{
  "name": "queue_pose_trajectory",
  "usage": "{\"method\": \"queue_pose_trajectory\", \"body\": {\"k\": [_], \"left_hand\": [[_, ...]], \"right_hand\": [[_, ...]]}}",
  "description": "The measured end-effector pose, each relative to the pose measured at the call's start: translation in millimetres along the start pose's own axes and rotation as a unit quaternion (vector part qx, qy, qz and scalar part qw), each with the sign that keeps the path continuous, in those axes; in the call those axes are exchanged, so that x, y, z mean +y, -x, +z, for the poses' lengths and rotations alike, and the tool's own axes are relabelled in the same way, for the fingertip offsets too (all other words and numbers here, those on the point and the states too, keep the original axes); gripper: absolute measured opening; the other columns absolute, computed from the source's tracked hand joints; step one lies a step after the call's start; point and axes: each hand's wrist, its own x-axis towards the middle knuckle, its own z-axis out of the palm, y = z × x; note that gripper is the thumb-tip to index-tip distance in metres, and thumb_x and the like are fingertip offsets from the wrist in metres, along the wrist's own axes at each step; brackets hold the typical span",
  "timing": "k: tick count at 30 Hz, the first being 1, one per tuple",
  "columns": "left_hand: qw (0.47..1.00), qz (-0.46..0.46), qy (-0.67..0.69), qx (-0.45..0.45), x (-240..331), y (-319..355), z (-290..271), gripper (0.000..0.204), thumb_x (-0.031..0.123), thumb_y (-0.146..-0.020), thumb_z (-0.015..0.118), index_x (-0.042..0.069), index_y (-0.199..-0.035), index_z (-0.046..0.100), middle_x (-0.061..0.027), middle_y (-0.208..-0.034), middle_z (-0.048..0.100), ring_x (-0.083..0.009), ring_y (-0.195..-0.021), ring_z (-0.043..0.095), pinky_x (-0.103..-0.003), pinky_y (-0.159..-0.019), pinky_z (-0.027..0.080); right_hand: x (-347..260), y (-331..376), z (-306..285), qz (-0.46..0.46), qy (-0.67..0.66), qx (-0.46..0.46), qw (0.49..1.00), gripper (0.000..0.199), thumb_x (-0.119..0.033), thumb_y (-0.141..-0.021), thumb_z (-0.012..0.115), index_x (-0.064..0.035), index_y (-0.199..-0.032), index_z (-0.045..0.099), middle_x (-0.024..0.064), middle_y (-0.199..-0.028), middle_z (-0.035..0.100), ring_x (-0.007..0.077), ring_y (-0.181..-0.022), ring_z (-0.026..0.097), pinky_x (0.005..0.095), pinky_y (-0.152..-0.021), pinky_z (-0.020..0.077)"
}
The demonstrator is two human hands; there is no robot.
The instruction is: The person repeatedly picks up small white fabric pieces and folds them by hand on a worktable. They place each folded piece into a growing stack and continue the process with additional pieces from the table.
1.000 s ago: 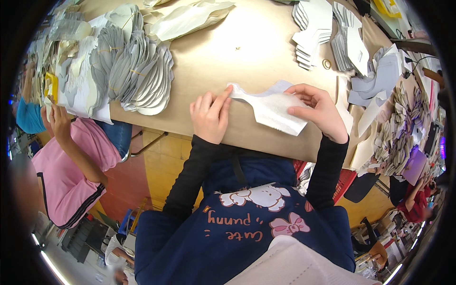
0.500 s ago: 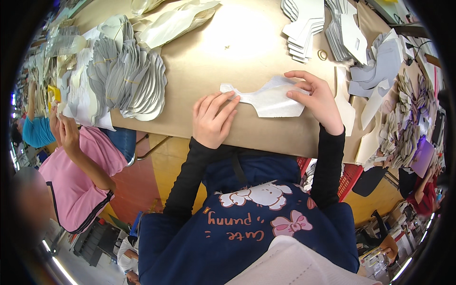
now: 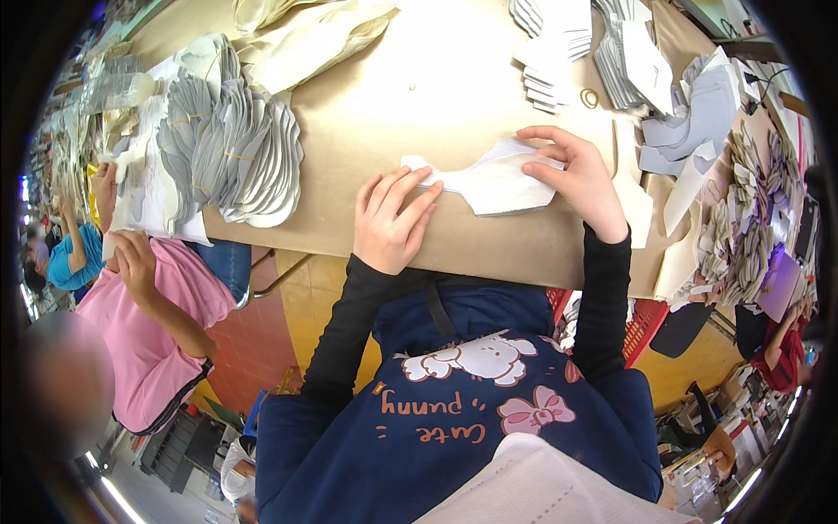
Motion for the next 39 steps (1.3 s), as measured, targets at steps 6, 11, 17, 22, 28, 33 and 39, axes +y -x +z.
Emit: {"method": "queue_pose_trajectory", "body": {"k": [6, 11, 17, 22, 28, 33, 39], "left_hand": [[1.000, -0.013, 0.015, 0.005, 14, -5, -1, 0.031, 0.010, -0.087, 0.071, 0.015, -0.117, 0.074, -0.0022, -0.127, 0.066, -0.0243, -0.121, 0.059, -0.044, -0.109, 0.037], [0.996, -0.002, 0.088, 0.002, 42, -15, 12, 0.029, 0.011, -0.087, 0.071, 0.013, -0.116, 0.073, -0.0014, -0.124, 0.067, -0.0229, -0.113, 0.062, -0.040, -0.101, 0.041], [0.998, -0.031, 0.060, -0.004, 49, -22, 22, 0.032, 0.011, -0.086, 0.071, 0.018, -0.117, 0.073, 0.0013, -0.120, 0.066, -0.0217, -0.107, 0.061, -0.037, -0.094, 0.042], [0.998, -0.038, 0.009, -0.041, 54, -25, 20, 0.040, 0.019, -0.087, 0.072, 0.023, -0.127, 0.070, 0.0017, -0.121, 0.061, -0.0229, -0.110, 0.056, -0.040, -0.096, 0.039], [0.995, -0.039, -0.033, -0.081, 64, -37, 21, 0.058, 0.036, -0.089, 0.072, 0.024, -0.143, 0.057, -0.0048, -0.122, 0.054, -0.0257, -0.110, 0.050, -0.045, -0.098, 0.037], [0.991, -0.045, -0.029, -0.122, 65, -44, 16, 0.062, 0.036, -0.088, 0.073, 0.022, -0.146, 0.055, -0.0066, -0.119, 0.053, -0.0270, -0.107, 0.050, -0.044, -0.094, 0.037], [0.993, -0.071, 0.015, -0.090, 73, -41, 28, 0.063, 0.029, -0.088, 0.073, 0.016, -0.147, 0.055, -0.0074, -0.126, 0.052, -0.0292, -0.109, 0.049, -0.047, -0.099, 0.037]], "right_hand": [[5, 1, 1, 0.004, 0.013, 0.010, 1.000, 0.040, 0.000, -0.085, 0.069, -0.0002, -0.124, 0.066, 0.0039, -0.094, 0.072, 0.0067, -0.084, 0.064, 0.0240, -0.083, 0.0487], [8, 0, 7, -0.018, 0.027, 0.036, 0.999, 0.039, 0.000, -0.085, 0.069, -0.0004, -0.124, 0.067, 0.0032, -0.093, 0.072, 0.0066, -0.083, 0.063, 0.0242, -0.081, 0.0488], [7, 10, 4, -0.025, 0.073, 0.049, 0.996, 0.043, -0.001, -0.085, 0.071, -0.0044, -0.128, 0.066, 0.0019, -0.090, 0.067, 0.0067, -0.079, 0.060, 0.0234, -0.073, 0.0486], [14, 31, 0, 0.016, 0.046, 0.120, 0.992, 0.050, 0.000, -0.085, 0.073, -0.0061, -0.134, 0.061, 0.0037, -0.083, 0.064, 0.0093, -0.073, 0.060, 0.0243, -0.068, 0.0505], [25, 40, 8, -0.013, 0.020, 0.180, 0.983, 0.050, 0.002, -0.086, 0.071, -0.0066, -0.134, 0.060, 0.0051, -0.083, 0.066, 0.0124, -0.072, 0.063, 0.0266, -0.069, 0.0533], [32, 41, 14, -0.028, 0.015, 0.214, 0.976, 0.046, 0.001, -0.086, 0.071, -0.0060, -0.130, 0.062, 0.0060, -0.084, 0.067, 0.0154, -0.073, 0.065, 0.0281, -0.069, 0.0536], [46, 56, 27, -0.133, 0.183, 0.293, 0.929, 0.044, -0.007, -0.085, 0.074, -0.0099, -0.128, 0.064, 0.0069, -0.105, 0.069, 0.0245, -0.097, 0.065, 0.0381, -0.086, 0.0513]]}}
